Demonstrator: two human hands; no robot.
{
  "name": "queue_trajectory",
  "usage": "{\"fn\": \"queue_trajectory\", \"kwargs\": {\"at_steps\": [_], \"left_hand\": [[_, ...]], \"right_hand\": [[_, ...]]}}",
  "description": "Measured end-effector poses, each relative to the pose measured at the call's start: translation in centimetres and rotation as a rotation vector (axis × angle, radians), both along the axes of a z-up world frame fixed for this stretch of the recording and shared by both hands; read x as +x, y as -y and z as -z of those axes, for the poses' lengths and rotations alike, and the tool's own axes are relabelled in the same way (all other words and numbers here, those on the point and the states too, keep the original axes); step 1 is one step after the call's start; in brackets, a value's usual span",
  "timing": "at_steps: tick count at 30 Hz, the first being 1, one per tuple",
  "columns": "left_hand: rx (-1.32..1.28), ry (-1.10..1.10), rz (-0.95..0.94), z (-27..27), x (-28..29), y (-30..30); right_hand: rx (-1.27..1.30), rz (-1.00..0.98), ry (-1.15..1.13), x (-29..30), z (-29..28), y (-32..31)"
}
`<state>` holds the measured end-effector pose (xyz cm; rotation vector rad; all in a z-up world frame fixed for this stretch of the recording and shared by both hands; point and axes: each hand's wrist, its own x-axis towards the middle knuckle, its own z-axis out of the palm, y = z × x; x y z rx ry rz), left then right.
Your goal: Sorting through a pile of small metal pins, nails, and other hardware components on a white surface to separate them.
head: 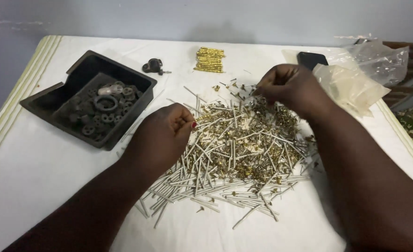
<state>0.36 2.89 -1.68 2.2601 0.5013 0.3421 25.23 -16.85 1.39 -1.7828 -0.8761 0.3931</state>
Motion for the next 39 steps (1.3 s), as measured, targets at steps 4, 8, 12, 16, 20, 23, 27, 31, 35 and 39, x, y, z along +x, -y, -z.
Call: {"fn": "queue_trajectory", "kwargs": {"at_steps": [4,8,12,16,20,23,27,31,35,39], "left_hand": [[-0.048,0.075,0.001,-0.2,0.3,-0.1],[-0.059,0.071,-0.026,-0.2,0.1,0.1],[-0.071,0.095,-0.043,-0.7,0.2,0.4],[-0.139,0.103,-0.018,-0.4,0.3,0.7],[-0.116,0.158,0.009,-0.5,0.1,0.7],[-0.119,0.175,0.001,-0.3,0.2,0.9],[-0.191,0.164,0.011,-0.6,-0.2,1.6],[-0.144,0.175,0.040,0.3,0.2,1.4],[-0.108,0.177,0.041,-0.1,-0.1,1.6],[-0.076,0.212,0.045,-0.5,-0.1,1.6]], "right_hand": [[-0.007,-0.080,-0.042,-2.8,0.3,-1.0],[0.055,-0.189,-0.190,-5.6,0.2,-1.9],[0.072,-0.205,-0.162,-6.6,-0.1,-2.1],[0.061,-0.208,-0.139,-6.5,0.3,-2.4],[0.077,-0.197,-0.138,-6.3,0.6,-2.4],[0.068,-0.178,-0.153,-6.7,0.2,-2.2],[0.114,-0.213,-0.235,-6.6,0.6,-2.2],[0.142,-0.219,-0.298,-5.3,2.0,-1.9],[0.240,-0.275,-0.433,-5.2,2.4,-1.9],[0.271,-0.297,-0.396,-6.0,1.9,-1.7]]}}
